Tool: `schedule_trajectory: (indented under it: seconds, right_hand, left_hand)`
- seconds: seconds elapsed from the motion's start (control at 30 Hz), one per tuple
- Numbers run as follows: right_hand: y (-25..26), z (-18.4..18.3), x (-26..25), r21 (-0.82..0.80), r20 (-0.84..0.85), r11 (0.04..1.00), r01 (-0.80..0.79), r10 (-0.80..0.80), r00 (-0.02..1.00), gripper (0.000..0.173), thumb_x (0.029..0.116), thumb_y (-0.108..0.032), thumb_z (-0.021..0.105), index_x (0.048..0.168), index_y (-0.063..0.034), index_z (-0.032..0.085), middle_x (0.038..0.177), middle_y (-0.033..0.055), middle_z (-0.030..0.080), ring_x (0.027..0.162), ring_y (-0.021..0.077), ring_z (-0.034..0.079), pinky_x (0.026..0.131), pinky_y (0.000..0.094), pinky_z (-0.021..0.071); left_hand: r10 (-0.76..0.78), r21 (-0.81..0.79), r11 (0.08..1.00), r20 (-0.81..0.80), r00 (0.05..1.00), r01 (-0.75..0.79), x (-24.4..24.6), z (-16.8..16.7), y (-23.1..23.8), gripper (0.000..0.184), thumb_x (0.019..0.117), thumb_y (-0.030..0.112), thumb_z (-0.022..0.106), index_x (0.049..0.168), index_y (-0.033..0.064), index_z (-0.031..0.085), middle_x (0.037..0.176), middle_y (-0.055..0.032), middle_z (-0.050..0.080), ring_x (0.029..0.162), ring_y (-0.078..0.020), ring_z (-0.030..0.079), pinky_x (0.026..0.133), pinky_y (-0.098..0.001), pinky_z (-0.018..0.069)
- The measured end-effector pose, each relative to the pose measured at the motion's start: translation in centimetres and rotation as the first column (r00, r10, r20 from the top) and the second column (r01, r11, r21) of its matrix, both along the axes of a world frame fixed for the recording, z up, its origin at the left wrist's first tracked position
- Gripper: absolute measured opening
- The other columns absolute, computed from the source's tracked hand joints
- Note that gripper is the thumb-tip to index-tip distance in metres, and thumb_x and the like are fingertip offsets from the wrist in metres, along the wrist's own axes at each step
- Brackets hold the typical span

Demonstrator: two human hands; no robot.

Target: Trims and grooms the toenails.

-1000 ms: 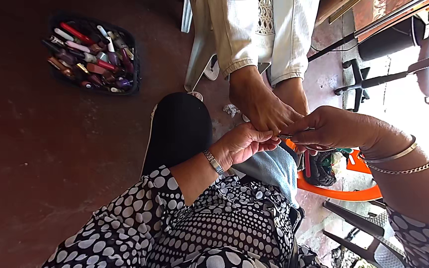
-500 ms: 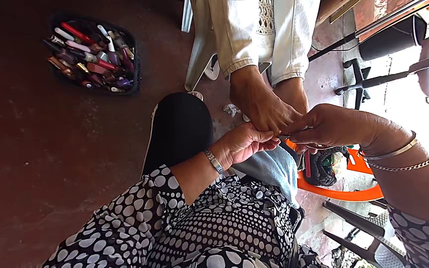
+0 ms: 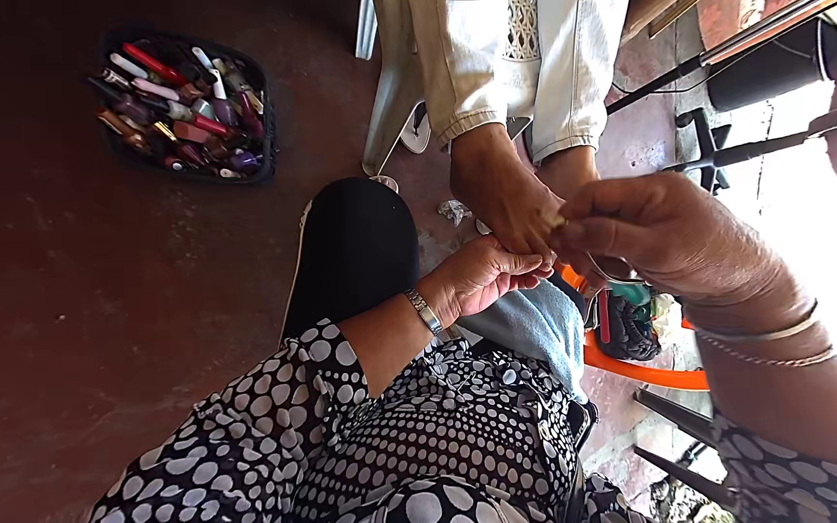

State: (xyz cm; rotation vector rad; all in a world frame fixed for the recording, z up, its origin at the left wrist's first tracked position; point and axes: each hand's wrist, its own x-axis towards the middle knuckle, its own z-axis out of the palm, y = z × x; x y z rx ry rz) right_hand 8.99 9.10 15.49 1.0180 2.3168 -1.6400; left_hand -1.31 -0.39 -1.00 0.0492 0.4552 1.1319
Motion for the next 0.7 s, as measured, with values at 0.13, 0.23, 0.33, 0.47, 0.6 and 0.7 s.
schedule_trajectory:
  seconds: [0.13, 0.23, 0.33, 0.47, 0.6, 0.7]
  right_hand:
    - [-3.3, -4.6, 0.1, 0.049, -0.295, 0.935, 0.351, -0.322, 0.900, 0.014, 0.1041, -0.008, 0.051, 0.100, -0.0044, 0.064, 0.074, -0.0032, 0.063, 0.058, 0.0025, 0.057, 0.053, 0.0180, 0.0506]
    - [-3.4, -5.9, 0.9, 0.024, -0.199, 0.891, 0.454, -0.440, 0.875, 0.013, 0.1036, -0.009, 0.054, 0.101, -0.0036, 0.065, 0.072, -0.0042, 0.064, 0.053, 0.0006, 0.055, 0.049, 0.0167, 0.0489]
    - [-4.7, -5.4, 1.8, 0.071, -0.342, 0.851, 0.521, -0.470, 0.814, 0.020, 0.1084, -0.017, 0.045, 0.108, -0.0073, 0.063, 0.076, -0.0010, 0.062, 0.054, 0.0045, 0.054, 0.048, 0.0190, 0.0484]
    - [-6.2, -7.1, 3.4, 0.037, -0.374, 0.884, 0.465, -0.419, 0.827, 0.017, 0.1062, -0.012, 0.048, 0.106, -0.0052, 0.064, 0.067, 0.0006, 0.060, 0.045, 0.0048, 0.050, 0.040, 0.0187, 0.0449]
    - [-6.5, -7.0, 8.0, 0.107, 0.092, 0.989, 0.100, -0.110, 0.990, 0.016, 0.0992, -0.012, 0.059, 0.102, -0.0003, 0.070, 0.072, -0.0009, 0.066, 0.059, 0.0032, 0.060, 0.056, 0.0229, 0.0536]
    - [-7.3, -7.5, 9.3, 0.104, 0.779, 0.989, -0.109, -0.013, 0.627, 0.030, 0.1063, -0.018, 0.052, 0.122, 0.0027, 0.067, 0.102, 0.0269, 0.069, 0.096, 0.0430, 0.067, 0.087, 0.0624, 0.0504]
  left_hand:
    - [0.017, -0.013, 1.000, -0.015, 1.000, -0.017, 0.2, 0.2, -0.1, 0.023, 0.0970, -0.008, 0.051, 0.105, 0.0117, 0.059, 0.090, -0.0007, 0.070, 0.078, -0.0088, 0.068, 0.076, -0.0245, 0.0584]
    - [0.017, -0.016, 1.000, -0.056, 0.998, -0.018, 0.4, 0.2, -0.1, 0.022, 0.0991, -0.007, 0.048, 0.104, 0.0122, 0.058, 0.088, 0.0008, 0.069, 0.077, -0.0077, 0.067, 0.076, -0.0238, 0.0578]
    - [0.027, -0.004, 1.000, -0.051, 0.998, -0.027, 0.5, 0.1, 0.1, 0.020, 0.0962, -0.008, 0.056, 0.102, 0.0098, 0.062, 0.088, -0.0015, 0.071, 0.077, -0.0083, 0.069, 0.076, -0.0231, 0.0580]
    - [0.052, 0.007, 0.999, -0.079, 0.996, -0.052, 0.6, -0.3, 0.0, 0.025, 0.0943, -0.011, 0.053, 0.101, 0.0123, 0.059, 0.086, 0.0021, 0.069, 0.075, -0.0058, 0.066, 0.075, -0.0226, 0.0569]
    - [0.025, 0.000, 1.000, -0.080, 0.996, -0.025, 0.0, 0.1, 0.2, 0.019, 0.0941, -0.011, 0.056, 0.100, 0.0059, 0.062, 0.088, -0.0035, 0.070, 0.075, -0.0090, 0.067, 0.075, -0.0234, 0.0575]
    - [0.008, -0.008, 1.000, -0.083, 0.997, -0.009, -0.1, 0.1, 0.3, 0.018, 0.0932, -0.012, 0.055, 0.100, 0.0042, 0.061, 0.089, -0.0059, 0.070, 0.075, -0.0107, 0.068, 0.074, -0.0244, 0.0586]
